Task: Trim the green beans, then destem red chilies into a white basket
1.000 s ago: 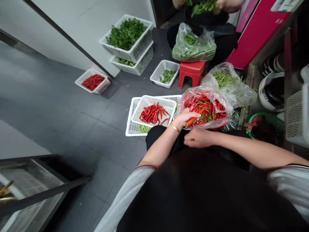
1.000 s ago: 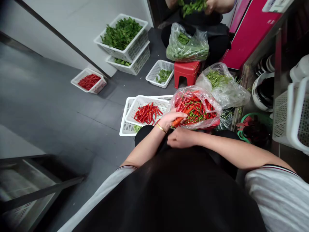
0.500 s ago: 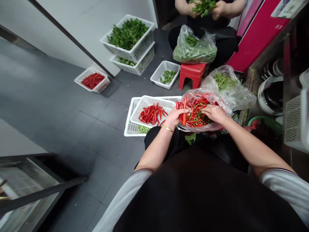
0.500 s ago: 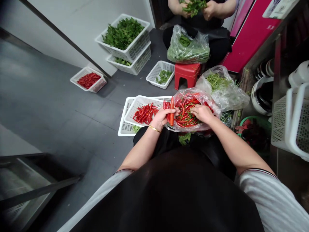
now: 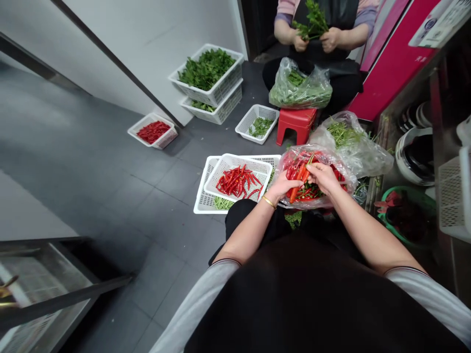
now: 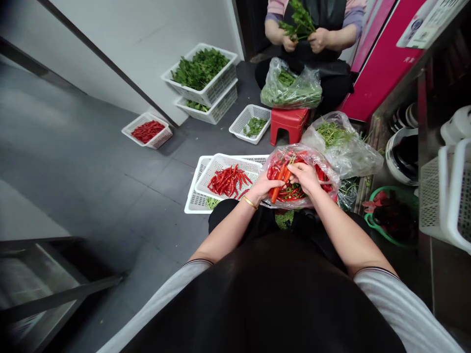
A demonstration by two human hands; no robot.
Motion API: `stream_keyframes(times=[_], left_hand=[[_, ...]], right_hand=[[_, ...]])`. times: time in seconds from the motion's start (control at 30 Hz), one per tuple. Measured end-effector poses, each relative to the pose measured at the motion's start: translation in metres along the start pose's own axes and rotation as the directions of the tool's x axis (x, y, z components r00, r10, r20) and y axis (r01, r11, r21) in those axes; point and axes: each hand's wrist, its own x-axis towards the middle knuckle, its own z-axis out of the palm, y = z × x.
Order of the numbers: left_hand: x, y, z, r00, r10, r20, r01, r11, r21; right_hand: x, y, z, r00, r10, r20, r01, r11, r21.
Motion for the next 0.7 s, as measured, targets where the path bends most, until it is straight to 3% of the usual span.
stream_keyframes(times=[0.07,0.13,0.2,0.23,0.3,0.37,0.43,0.5,0.57,0.63,0.7], left_hand=[[-0.002,0.003,0.002,1.0,0.012,-0.002,-0.011,0.999,0.049],[-0.005,0.004,0.007,1.0,-0.021,-0.016,0.021,0.999,0.04],[-0.009,0.004,0.012,0.995,-0.085,-0.058,0.084,0.996,-0.015],[-0.011,0.004,0.014,0.989,-0.12,-0.083,0.118,0.992,-0.037],[-0.016,0.004,0.014,0.977,-0.174,-0.12,0.17,0.985,-0.042],[-0.021,0.007,0.009,0.975,-0.192,-0.11,0.193,0.981,-0.002],[-0.026,0.013,0.004,0.983,-0.179,-0.051,0.181,0.982,0.046],[-0.028,0.021,0.0,0.987,-0.16,0.034,0.157,0.985,0.075],[-0.029,0.028,-0.001,0.982,-0.154,0.109,0.146,0.986,0.084],[-0.029,0.033,-0.001,0.969,-0.182,0.165,0.168,0.982,0.091],[-0.028,0.034,-0.001,0.96,-0.218,0.175,0.205,0.975,0.091]], right_hand=[[-0.006,-0.006,-0.002,0.997,-0.021,0.068,0.032,0.986,-0.161],[-0.013,-0.011,-0.005,0.981,-0.178,0.081,0.196,0.88,-0.433],[-0.018,-0.014,-0.007,0.929,-0.353,0.108,0.321,0.629,-0.708],[-0.02,-0.014,-0.009,0.912,-0.39,0.129,0.326,0.496,-0.805],[-0.021,-0.01,-0.013,0.927,-0.351,0.131,0.254,0.332,-0.908],[-0.017,-0.007,-0.019,0.969,-0.228,0.097,0.174,0.347,-0.921],[-0.012,-0.005,-0.022,0.986,-0.074,0.15,0.167,0.518,-0.839],[-0.008,-0.007,-0.02,0.954,0.038,0.299,0.181,0.721,-0.669],[-0.006,-0.013,-0.013,0.909,0.052,0.414,0.194,0.825,-0.531],[-0.007,-0.019,-0.005,0.903,0.016,0.43,0.25,0.794,-0.554],[-0.01,-0.023,0.001,0.93,-0.064,0.363,0.325,0.605,-0.727]])
